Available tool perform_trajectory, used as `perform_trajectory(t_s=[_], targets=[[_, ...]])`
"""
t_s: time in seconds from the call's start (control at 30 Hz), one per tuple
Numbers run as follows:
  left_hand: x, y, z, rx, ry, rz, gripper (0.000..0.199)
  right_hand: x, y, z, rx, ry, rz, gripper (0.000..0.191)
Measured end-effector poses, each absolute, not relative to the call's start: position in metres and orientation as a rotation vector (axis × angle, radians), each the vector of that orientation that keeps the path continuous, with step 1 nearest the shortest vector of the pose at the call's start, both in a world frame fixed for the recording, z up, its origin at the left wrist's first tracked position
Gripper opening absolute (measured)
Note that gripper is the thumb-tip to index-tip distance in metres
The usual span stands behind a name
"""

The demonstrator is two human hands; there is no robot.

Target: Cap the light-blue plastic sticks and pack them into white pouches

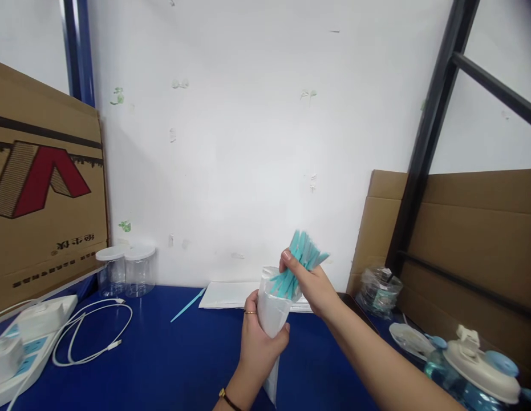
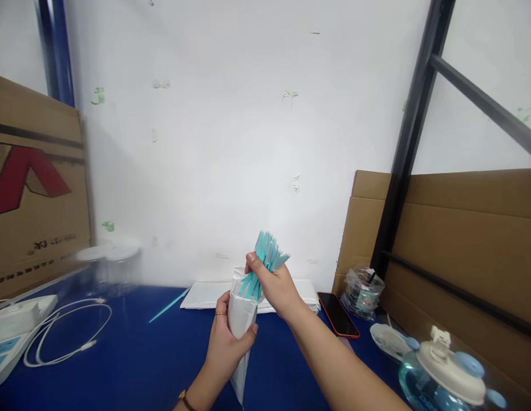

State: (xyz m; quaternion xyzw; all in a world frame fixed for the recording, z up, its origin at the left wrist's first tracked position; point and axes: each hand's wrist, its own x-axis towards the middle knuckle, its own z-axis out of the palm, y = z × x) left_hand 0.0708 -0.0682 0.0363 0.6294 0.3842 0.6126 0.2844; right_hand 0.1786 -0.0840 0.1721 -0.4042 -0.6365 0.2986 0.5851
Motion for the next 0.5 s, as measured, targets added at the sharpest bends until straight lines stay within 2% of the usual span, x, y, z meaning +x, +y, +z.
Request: perform_trajectory(t_s=[0.13,0.33,0.5], targets=[[0.070,-0.067,0.037,1.630,1.013,1.657,0.067,0.175,-0.087,0.165,-0.950,-1.557,0.682,0.037],[0.070,-0.067,0.034,1.675,1.006,1.653,0.068,0.171,-0.085,0.160,-1.073,-1.594,0.885,0.028],[0.070,-0.066,0.036,1.631,1.014,1.631,0.069,0.174,-0.088,0.164,-1.070,-1.709,0.801,0.023]])
